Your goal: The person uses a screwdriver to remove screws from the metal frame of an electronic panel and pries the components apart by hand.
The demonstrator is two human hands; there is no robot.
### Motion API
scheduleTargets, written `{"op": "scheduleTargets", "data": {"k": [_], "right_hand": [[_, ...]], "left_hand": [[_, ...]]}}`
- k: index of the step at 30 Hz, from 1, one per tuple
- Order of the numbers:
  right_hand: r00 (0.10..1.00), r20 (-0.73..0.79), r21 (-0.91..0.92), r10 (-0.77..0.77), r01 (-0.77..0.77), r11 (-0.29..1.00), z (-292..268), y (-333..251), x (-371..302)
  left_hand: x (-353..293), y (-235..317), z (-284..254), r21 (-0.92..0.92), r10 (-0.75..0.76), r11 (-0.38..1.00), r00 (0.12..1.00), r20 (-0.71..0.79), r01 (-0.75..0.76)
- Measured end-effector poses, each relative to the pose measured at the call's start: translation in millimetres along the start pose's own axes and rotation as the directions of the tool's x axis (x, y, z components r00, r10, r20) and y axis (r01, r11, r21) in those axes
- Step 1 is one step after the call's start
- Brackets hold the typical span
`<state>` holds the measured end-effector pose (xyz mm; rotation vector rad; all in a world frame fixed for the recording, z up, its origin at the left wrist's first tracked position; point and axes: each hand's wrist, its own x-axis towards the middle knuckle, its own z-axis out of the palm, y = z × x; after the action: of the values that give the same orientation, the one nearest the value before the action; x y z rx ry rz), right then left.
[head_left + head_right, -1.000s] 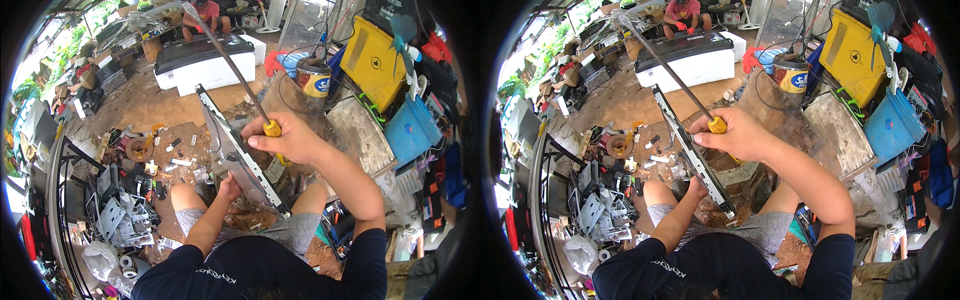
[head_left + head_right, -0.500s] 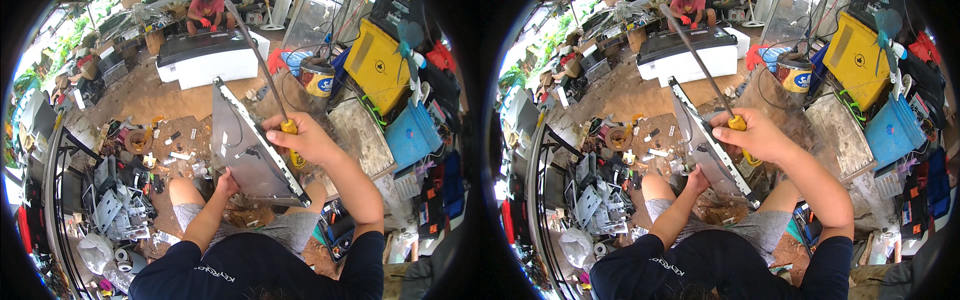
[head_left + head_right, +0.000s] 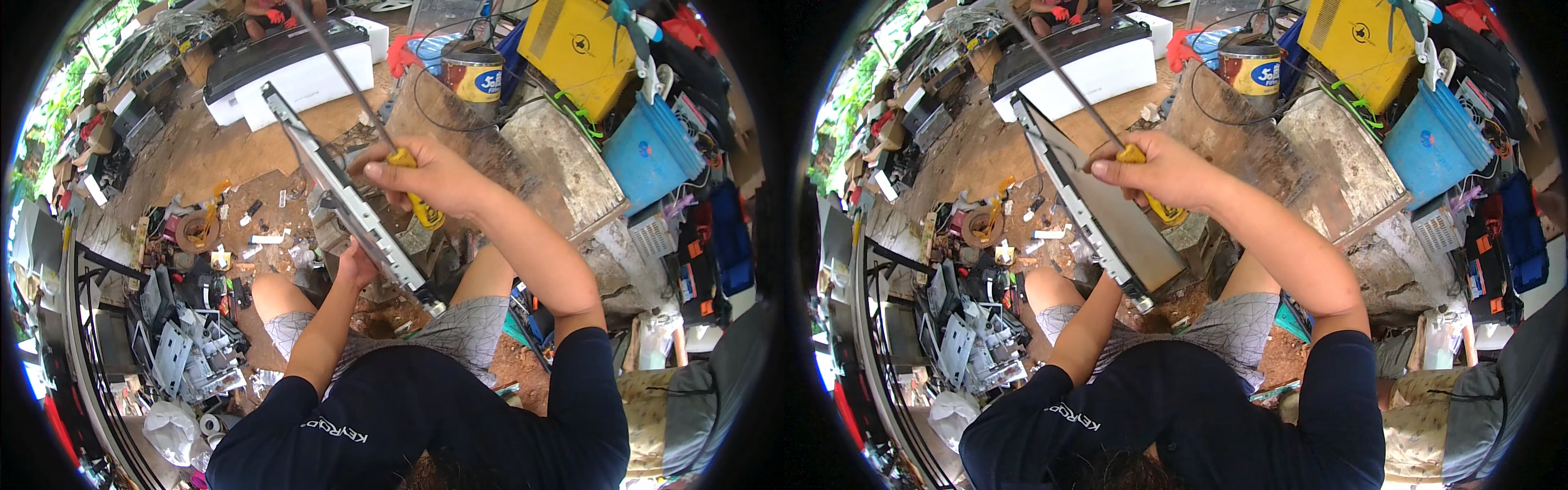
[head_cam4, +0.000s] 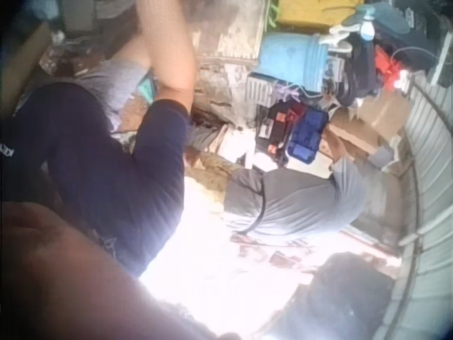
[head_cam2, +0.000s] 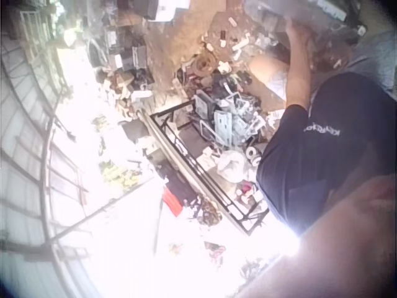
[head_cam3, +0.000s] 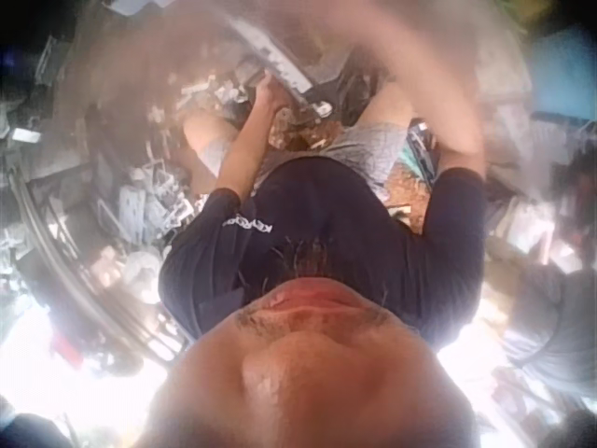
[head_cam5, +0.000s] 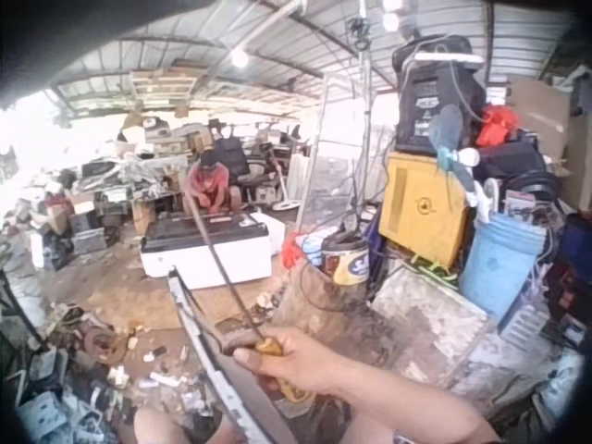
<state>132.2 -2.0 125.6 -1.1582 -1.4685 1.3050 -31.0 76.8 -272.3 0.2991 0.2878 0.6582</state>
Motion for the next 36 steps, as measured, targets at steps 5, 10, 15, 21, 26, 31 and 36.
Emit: {"op": "scheduleTargets", "data": {"k": [5,10,15,21,26,31,36], "right_hand": [[1.000,0.003,0.077,-0.026,0.026,0.997,-3.4,6.1,-22.8],[0.992,-0.065,0.234,-0.108,0.120,0.965,-4.6,17.0,-56.8],[0.964,-0.153,0.185,-0.218,0.245,0.952,-13.8,29.6,-71.9],[0.954,-0.176,0.212,-0.243,0.278,0.937,-30.3,42.0,-84.2],[0.883,-0.090,0.148,-0.461,0.470,0.870,-35.5,47.3,-87.3],[0.881,-0.032,0.102,-0.472,0.473,0.875,-36.4,42.3,-91.1],[0.884,-0.141,0.018,-0.445,0.452,0.892,-29.5,45.0,-91.0]], "left_hand": [[14.3,3.7,-16.2,0.042,0.034,0.999,0.992,-0.118,-0.029],[-4.6,3.6,9.6,0.005,0.047,0.999,0.997,-0.068,-0.047],[-8.9,2.9,30.5,0.064,0.042,0.997,0.993,-0.106,-0.036],[-3.3,-0.5,28.2,0.058,0.056,0.997,0.995,-0.087,-0.051],[-3.8,0.6,27.6,0.030,0.036,0.999,0.997,-0.072,-0.034],[-5.6,-2.0,31.4,0.027,0.028,0.999,0.996,-0.086,-0.026],[-7.6,-1.6,30.3,0.001,0.003,1.000,0.988,-0.154,-0.003]]}}
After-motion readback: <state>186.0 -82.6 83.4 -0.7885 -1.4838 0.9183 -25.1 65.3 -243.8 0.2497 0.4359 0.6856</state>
